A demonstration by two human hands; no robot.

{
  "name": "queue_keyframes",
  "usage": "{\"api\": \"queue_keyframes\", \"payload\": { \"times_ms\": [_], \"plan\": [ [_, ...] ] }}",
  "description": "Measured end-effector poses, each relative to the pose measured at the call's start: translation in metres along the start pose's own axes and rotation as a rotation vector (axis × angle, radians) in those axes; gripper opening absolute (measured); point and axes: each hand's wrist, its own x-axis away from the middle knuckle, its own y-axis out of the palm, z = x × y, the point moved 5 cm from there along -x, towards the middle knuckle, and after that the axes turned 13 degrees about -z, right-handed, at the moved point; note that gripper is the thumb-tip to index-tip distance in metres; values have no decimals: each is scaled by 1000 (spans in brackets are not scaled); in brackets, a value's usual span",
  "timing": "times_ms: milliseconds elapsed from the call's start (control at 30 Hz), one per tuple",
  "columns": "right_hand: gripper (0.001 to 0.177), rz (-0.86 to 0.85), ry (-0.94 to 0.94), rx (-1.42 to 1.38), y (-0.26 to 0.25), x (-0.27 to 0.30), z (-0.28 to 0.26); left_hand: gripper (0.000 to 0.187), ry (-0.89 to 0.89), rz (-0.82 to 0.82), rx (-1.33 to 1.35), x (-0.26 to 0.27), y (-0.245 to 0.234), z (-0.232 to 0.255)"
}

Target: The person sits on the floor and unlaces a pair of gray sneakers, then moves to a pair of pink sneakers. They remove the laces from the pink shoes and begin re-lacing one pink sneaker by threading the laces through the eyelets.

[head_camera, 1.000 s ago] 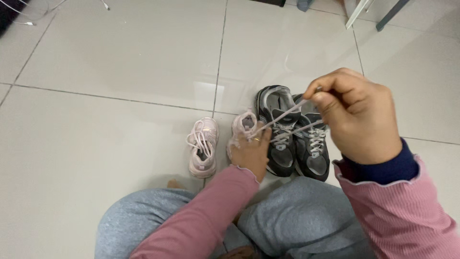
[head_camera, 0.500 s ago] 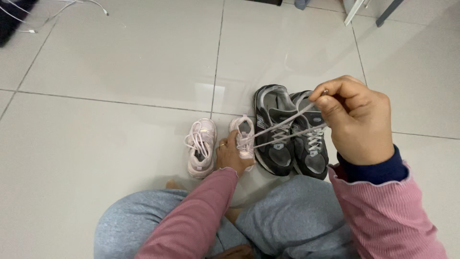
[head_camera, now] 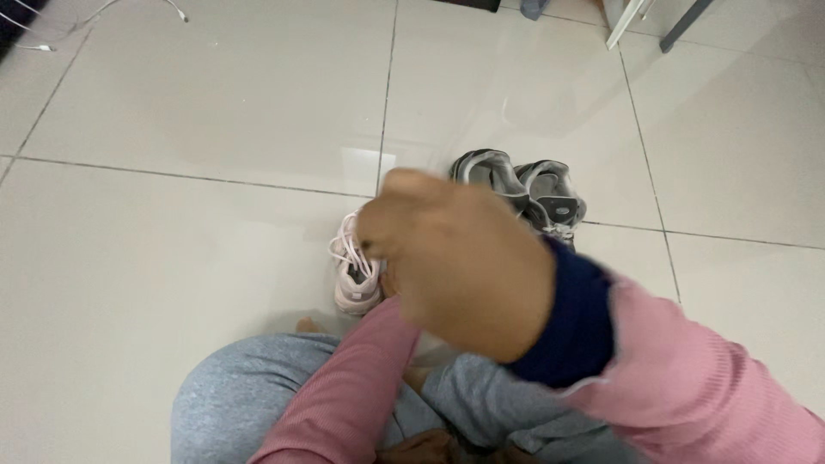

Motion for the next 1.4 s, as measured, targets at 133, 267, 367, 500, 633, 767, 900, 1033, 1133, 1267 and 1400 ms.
{"api": "queue_keyframes", "payload": {
  "times_ms": [133,267,367,500,633,767,900,1033,1133,1267,1400],
  "plan": [
    [13,43,63,-105,5,-15,-5,108,-2,-45,10,3,-4,-3],
    [10,203,271,-178,-35,24,58,110,14,-70,65,-4,-9,3],
    [12,347,584,-494,-36,68,105,112,23,-93,95,-8,-8,1],
    [11,506,514,-687,-22,90,128,118,34,-81,111,-16,0,1],
    [11,569,464,-778,-11,89,134,105,204,63,208,-18,2,-4],
    [9,621,441,-835,-8,91,136,95,242,26,225,-26,4,-9],
    [13,754,346,-1018,-7,103,140,93,285,41,232,-25,2,-13],
    [21,954,314,-1213,1,144,157,91,251,18,189,-23,-1,-11],
    [22,1227,261,-1402,15,192,174,89,249,14,196,-22,0,-10],
    [20,1602,331,-1571,36,248,187,89,262,52,160,-21,2,-11],
    [22,1457,328,-1435,37,241,178,91,269,26,196,-21,0,-10]
  ]
}}
